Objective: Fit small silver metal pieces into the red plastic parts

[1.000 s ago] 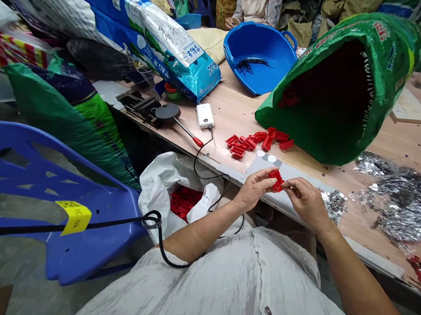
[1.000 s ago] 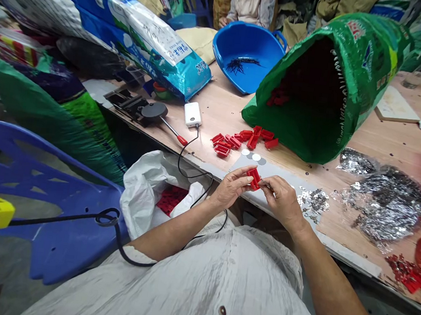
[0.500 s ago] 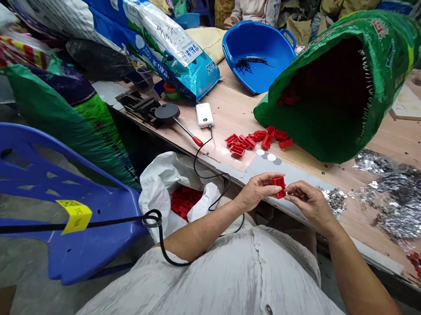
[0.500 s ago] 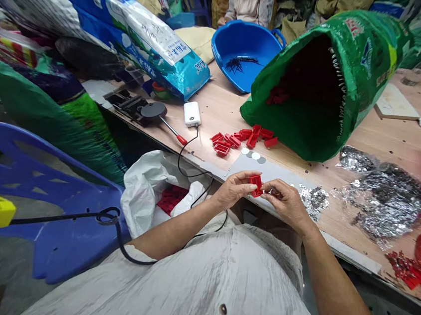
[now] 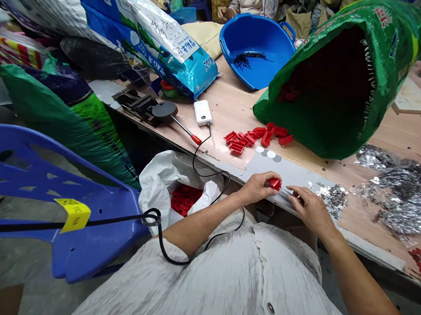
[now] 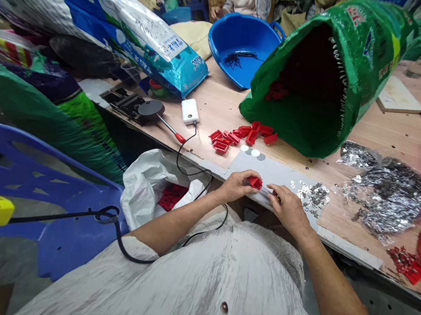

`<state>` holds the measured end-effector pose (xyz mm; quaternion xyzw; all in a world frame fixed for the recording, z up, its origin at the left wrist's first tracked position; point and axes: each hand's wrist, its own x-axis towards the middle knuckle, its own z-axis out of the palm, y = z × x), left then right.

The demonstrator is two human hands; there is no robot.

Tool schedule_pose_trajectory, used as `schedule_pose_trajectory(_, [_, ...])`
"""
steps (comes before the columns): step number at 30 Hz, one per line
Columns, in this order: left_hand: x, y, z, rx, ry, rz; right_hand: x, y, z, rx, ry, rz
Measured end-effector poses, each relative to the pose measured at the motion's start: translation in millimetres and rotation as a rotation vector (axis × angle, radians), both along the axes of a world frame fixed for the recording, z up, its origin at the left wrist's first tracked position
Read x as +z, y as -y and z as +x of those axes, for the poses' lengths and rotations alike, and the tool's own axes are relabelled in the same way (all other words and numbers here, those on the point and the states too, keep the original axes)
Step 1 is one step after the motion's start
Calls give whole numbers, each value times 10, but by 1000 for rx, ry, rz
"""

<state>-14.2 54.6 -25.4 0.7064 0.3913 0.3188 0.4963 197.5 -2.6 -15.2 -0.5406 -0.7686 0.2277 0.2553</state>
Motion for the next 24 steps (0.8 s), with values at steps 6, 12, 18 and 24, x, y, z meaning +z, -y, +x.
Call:
schedule_pose_trajectory(6, [-33,-75,16,-73,-98,58,-20,-35,-1,8,50,-32])
schedule_pose_trajectory(12, [-28,-120,-4,-115,-104,54,-65,-77,-10,34,55,-26])
schedule_pose_trajectory(18, [-56,-140,-11,-121,-99,84,-51,-78,-34,5,93,-59])
schedule_pose_trajectory(24, [-107,-146,-1,-102,-130,91,-49,-91,-157,-42,126,-78])
